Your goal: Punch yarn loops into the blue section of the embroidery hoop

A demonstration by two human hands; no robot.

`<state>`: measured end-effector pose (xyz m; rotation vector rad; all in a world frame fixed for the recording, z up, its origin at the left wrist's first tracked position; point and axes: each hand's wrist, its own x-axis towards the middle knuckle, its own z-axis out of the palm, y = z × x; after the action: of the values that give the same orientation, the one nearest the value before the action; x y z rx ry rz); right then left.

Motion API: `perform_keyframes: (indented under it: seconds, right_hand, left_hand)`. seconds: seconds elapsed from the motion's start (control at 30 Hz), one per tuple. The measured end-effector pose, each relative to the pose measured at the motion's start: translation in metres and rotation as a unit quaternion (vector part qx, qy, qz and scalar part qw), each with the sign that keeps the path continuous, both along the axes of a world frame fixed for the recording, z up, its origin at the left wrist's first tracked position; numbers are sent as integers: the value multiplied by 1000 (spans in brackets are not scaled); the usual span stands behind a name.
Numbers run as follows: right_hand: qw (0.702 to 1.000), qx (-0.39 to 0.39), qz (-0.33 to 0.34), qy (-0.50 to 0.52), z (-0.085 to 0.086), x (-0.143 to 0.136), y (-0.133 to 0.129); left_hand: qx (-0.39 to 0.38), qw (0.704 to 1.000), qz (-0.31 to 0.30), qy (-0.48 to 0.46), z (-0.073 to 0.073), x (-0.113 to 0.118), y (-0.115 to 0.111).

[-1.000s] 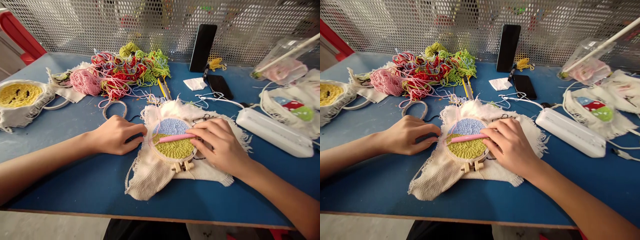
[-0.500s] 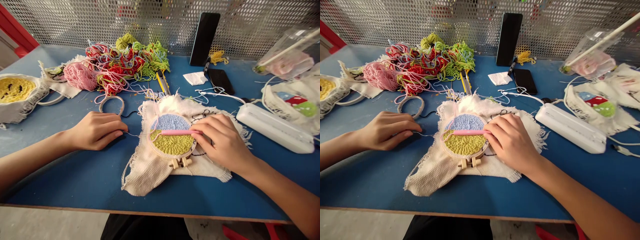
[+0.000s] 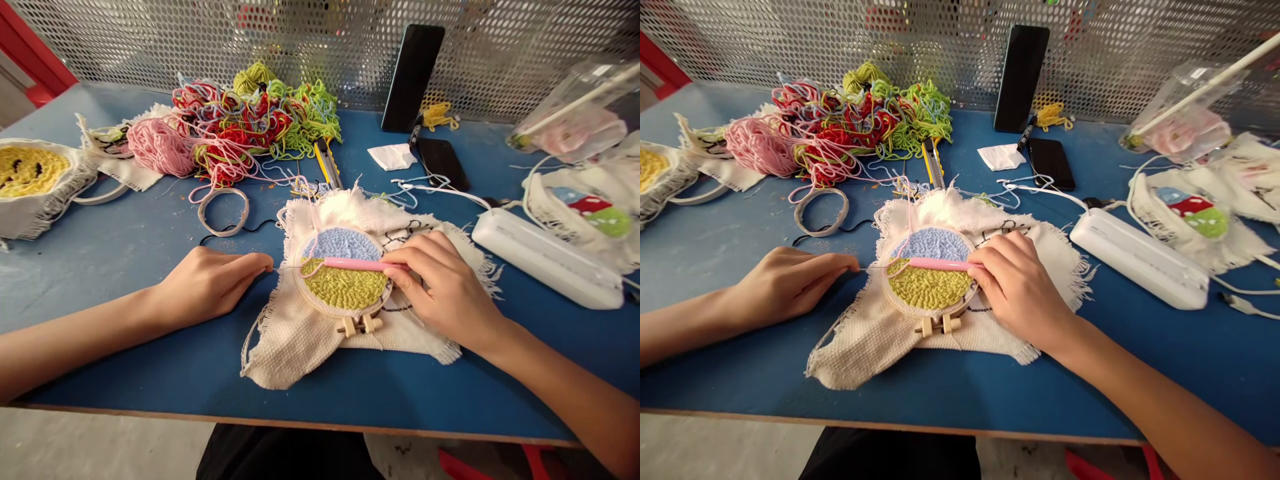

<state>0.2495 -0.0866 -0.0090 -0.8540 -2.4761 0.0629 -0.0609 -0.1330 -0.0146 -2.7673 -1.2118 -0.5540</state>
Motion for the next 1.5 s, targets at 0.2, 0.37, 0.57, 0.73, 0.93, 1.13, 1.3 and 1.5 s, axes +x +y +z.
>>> perform_keyframes:
  seconds: [0.2,0.37,0.57,0.73,0.93,1.13,1.3,1.5]
  right_hand:
    - [996,44,-40,-65,3,0,-4]
    - [996,48,-29,-70,1,1,0]
    - [995,45,-27,-86,-3,2,5]
    - [998,12,15,-67,-4,2,5]
    - [999,1,30,-38,-10,5,6]
    - [998,22,35,-47,-10,3,1]
    - [997,20,19,-78,-6,1,-4]
    - [997,50,28,-48,-5,0,-5]
  left_hand:
    - [-28,998,36,31,0,5,-4]
    - [-7,999,20,32,3,7,0]
    - [-22,1000,-4,8,8,10,3]
    - [-28,999,-23,-5,7,14,5]
    - [-48,999,-6,-15,10,23,7]
    - [-55,998,-19,-39,8,33,10]
    - [-60,997,-22,-47,5,38,12]
    - [17,998,-50,-18,5,50,17]
